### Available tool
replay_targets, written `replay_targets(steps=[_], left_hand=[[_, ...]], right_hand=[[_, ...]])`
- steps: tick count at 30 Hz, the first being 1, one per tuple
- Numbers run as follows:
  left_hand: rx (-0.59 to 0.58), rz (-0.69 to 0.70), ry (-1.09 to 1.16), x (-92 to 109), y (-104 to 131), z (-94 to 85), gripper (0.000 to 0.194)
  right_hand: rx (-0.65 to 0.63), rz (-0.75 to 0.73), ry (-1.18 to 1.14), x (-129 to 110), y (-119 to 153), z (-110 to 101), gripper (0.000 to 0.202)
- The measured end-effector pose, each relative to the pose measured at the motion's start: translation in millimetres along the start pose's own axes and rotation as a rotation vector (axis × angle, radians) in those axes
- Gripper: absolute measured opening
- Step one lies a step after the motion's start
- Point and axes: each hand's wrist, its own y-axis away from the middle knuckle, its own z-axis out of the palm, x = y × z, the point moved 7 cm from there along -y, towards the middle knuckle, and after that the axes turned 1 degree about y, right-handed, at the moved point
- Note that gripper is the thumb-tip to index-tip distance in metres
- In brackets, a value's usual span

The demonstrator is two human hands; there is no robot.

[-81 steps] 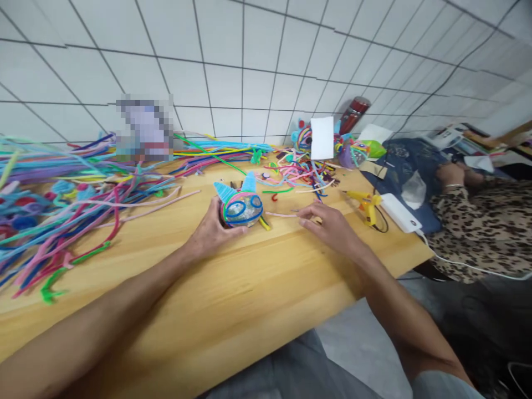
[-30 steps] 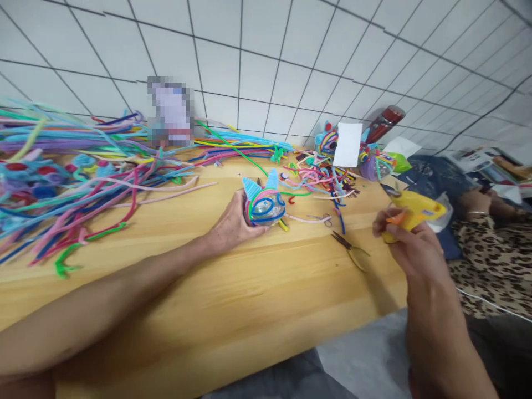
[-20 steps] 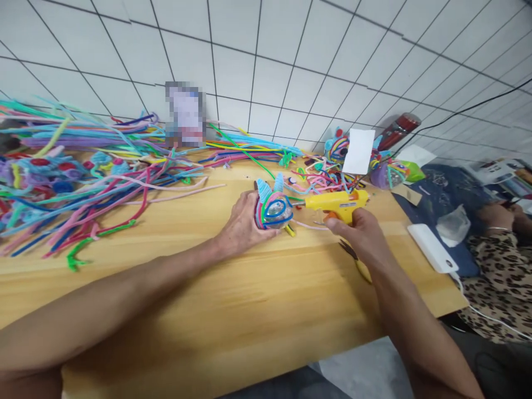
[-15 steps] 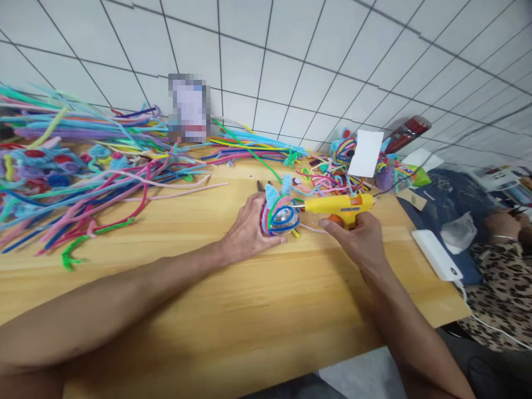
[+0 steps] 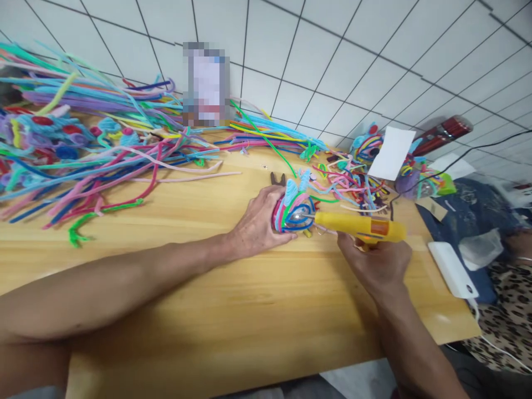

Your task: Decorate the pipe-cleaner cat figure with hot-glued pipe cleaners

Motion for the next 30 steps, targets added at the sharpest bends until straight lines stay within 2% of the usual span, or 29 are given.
replay_targets(steps=[3, 7, 12, 18, 30], left_hand=[[0.006, -0.011, -0.018, -0.4, 0.6, 0.9, 0.095], [0.012, 0.003, -0.044, -0.2, 0.6, 1.6, 0.096], [-0.002, 0.047, -0.036, 3.2, -0.6, 0.9, 0.094], [-0.038, 0.023, -0.036, 4.7, -1.8, 1.5, 0.096], [-0.024, 0.058, -0.030, 3.1, -0.4, 2.2, 0.098]], right_hand=[[-0.023, -0.067, 0.043, -7.7, 2.4, -1.6, 0.016], [-0.024, -0.111, 0.036, -12.2, 3.3, -1.0, 0.010], [-0.045, -0.170, 0.040, -16.2, 3.8, 2.7, 0.011], [-0.045, -0.178, 0.067, -19.1, 3.4, 1.1, 0.011], [-0.055, -0.256, 0.015, -18.1, 8.2, 2.6, 0.011]])
